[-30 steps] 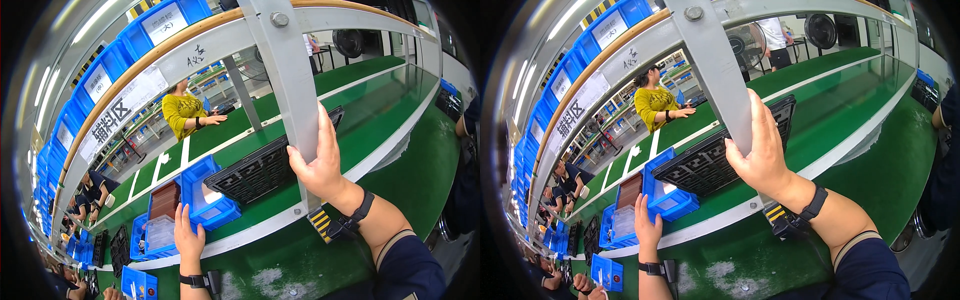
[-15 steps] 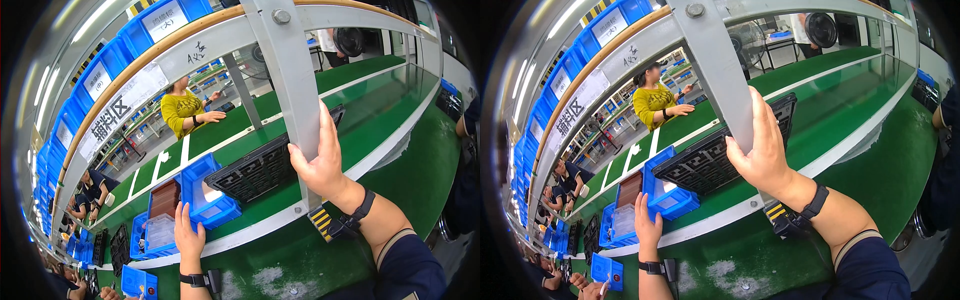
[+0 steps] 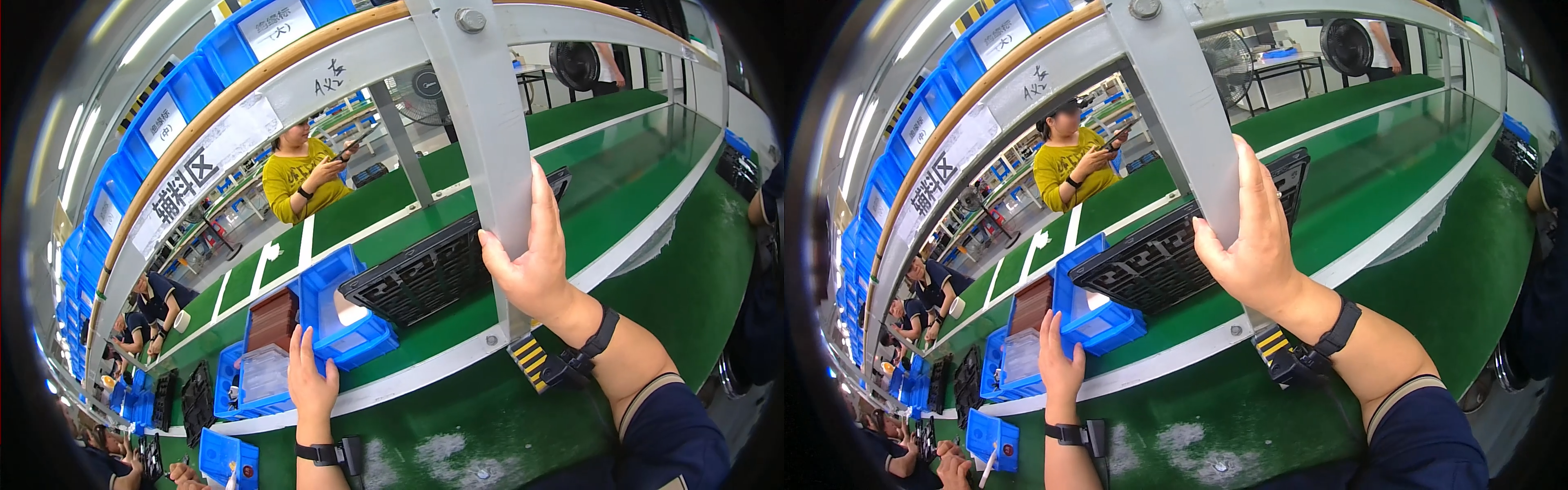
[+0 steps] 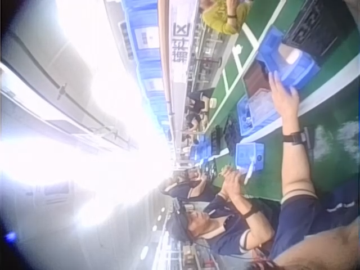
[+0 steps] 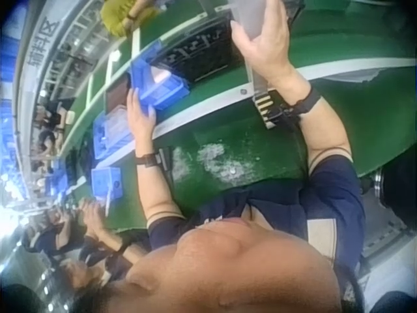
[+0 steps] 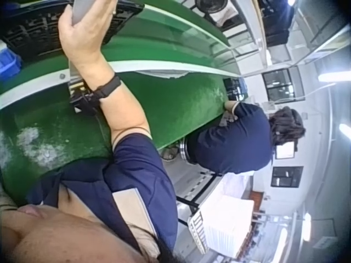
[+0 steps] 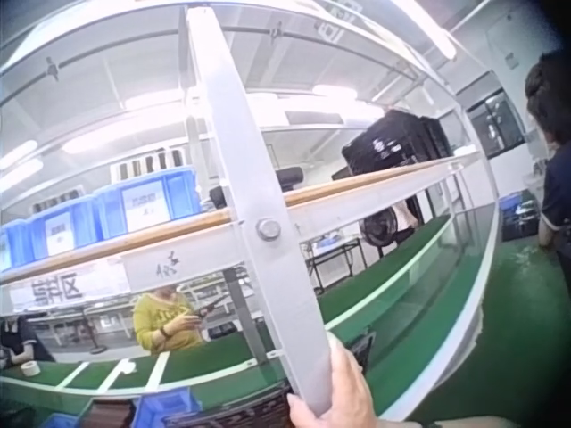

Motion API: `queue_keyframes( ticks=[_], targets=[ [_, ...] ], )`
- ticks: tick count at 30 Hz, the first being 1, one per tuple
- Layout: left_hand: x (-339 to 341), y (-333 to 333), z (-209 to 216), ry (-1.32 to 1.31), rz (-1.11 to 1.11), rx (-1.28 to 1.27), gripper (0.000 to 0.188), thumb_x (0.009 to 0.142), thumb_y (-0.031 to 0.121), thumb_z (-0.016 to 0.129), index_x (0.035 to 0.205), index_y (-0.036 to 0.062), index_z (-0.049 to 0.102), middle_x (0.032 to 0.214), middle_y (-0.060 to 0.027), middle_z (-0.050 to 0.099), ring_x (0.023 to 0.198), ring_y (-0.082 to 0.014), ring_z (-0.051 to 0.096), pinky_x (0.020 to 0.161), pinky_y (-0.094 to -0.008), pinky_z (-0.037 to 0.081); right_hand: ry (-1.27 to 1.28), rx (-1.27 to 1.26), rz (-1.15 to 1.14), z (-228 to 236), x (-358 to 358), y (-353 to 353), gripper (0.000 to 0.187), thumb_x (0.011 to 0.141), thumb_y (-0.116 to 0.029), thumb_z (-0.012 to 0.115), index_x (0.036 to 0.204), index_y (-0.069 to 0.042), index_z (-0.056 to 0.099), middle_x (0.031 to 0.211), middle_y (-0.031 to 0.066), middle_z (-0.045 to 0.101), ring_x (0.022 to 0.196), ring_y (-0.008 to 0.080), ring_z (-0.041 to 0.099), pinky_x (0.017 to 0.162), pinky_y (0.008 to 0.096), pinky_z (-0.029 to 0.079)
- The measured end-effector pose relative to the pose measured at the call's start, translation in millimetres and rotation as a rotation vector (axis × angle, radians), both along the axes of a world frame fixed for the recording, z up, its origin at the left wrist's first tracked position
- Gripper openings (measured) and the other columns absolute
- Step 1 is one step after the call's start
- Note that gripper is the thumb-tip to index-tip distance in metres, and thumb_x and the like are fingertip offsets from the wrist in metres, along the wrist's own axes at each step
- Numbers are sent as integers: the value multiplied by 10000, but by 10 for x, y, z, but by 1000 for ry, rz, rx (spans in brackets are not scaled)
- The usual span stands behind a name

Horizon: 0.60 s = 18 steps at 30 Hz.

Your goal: The recorder is assembling small electronic components at a workstation, including applying stickers and sorting parts into bins.

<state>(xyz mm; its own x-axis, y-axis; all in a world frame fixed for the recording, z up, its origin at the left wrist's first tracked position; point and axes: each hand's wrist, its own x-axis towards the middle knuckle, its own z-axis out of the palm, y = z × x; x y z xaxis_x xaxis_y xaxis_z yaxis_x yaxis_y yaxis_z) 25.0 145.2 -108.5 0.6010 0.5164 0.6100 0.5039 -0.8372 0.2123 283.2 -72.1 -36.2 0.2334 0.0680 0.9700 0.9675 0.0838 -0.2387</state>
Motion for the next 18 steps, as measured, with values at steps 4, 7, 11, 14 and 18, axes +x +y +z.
queue_keyframes(
  ticks=[4,7,11,14,18],
  targets=[
    [18,3,-1,-11,-15,0,665,703,0,620,1336,68,428,1411,-159,399,1244,-371,439,1005,-400,396,12,-2,8,8,20,-15,802,722,-1,632,1400,74,210,1289,275,417,1168,398,459,1000,431,358],
    [19,2,3,-10,-18,10,661,703,1,620,1333,65,430,1409,-160,400,1245,-372,437,1005,-401,396,28,-4,9,3,15,-24,803,724,-4,634,1401,73,210,1299,272,413,1176,396,456,1005,429,355],
    [0,32,-24,-15,-12,92,646,695,14,633,1311,71,448,1391,-150,420,1175,-376,490,938,-420,438,56,-8,22,-24,10,4,801,725,-7,633,1404,65,213,1306,268,411,1186,391,453,1007,425,355],
    [3,34,-22,-21,-19,81,639,697,14,632,1307,69,452,1390,-151,421,1177,-377,490,939,-422,438,66,-8,25,-28,8,2,802,724,-9,634,1405,61,216,1311,264,411,1193,387,451,1010,421,354],
    [0,42,-31,-27,-21,82,630,697,14,631,1301,67,459,1386,-152,425,1177,-375,491,936,-420,441,69,-14,19,-36,16,7,804,722,-10,635,1405,61,216,1316,262,409,1198,386,449,1013,418,352]
  ],
)
